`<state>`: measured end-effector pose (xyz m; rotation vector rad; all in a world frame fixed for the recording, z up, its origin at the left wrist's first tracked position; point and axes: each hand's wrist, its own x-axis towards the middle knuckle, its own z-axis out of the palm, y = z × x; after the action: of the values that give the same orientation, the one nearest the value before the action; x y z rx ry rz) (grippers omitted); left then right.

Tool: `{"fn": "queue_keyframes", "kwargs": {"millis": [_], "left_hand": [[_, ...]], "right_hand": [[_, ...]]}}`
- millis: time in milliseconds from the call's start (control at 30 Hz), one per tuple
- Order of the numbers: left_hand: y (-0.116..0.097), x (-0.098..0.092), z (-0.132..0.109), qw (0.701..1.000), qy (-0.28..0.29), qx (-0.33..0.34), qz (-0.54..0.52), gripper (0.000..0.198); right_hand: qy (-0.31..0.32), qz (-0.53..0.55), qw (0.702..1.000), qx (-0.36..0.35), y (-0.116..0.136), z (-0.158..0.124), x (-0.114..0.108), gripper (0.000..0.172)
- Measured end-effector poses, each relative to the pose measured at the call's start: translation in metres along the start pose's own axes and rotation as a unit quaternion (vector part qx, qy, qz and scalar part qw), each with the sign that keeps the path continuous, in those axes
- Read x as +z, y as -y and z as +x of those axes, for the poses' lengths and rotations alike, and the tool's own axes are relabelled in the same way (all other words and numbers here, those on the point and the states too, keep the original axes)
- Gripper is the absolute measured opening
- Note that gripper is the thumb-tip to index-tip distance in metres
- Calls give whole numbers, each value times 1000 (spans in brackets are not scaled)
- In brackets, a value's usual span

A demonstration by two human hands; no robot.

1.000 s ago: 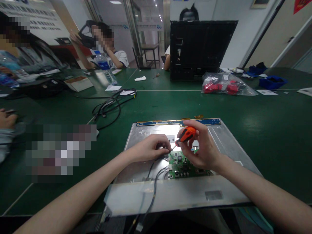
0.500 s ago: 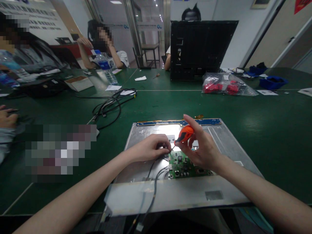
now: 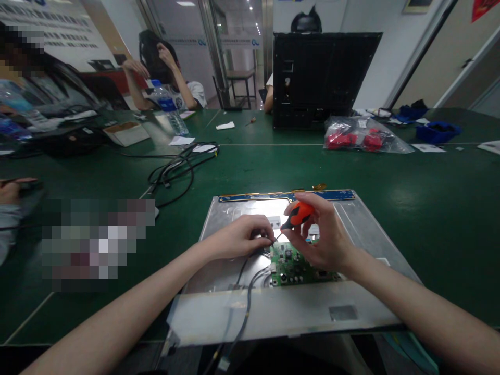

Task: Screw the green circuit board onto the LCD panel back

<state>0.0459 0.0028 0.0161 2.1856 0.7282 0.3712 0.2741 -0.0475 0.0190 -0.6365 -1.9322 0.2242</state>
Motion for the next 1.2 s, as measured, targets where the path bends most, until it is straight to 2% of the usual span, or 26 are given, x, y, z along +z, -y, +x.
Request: {"fn": "queue_keyframes", "kwargs": {"millis": [133,300,533,933,1200], "left_hand": [[0,0,0,1000,1,2,-1,6],[0,0,0,1000,2,1,0,7],[-1,-1,0,1000,3,1,-2,6],[1,1,0,1000,-2,4,-1,7],[-1,0,0,1000,0,1,0,8]], "right_hand": [[4,-16,1000,-16,-1,2,-1,68],[3,-29,1000,-3,-2,2,0,75],[5,20,1000,16,-2,-1,3,85],[4,-11,1000,16,-4,-3,3,74],[11,-15,1000,18,-4,-2,2,75]]}}
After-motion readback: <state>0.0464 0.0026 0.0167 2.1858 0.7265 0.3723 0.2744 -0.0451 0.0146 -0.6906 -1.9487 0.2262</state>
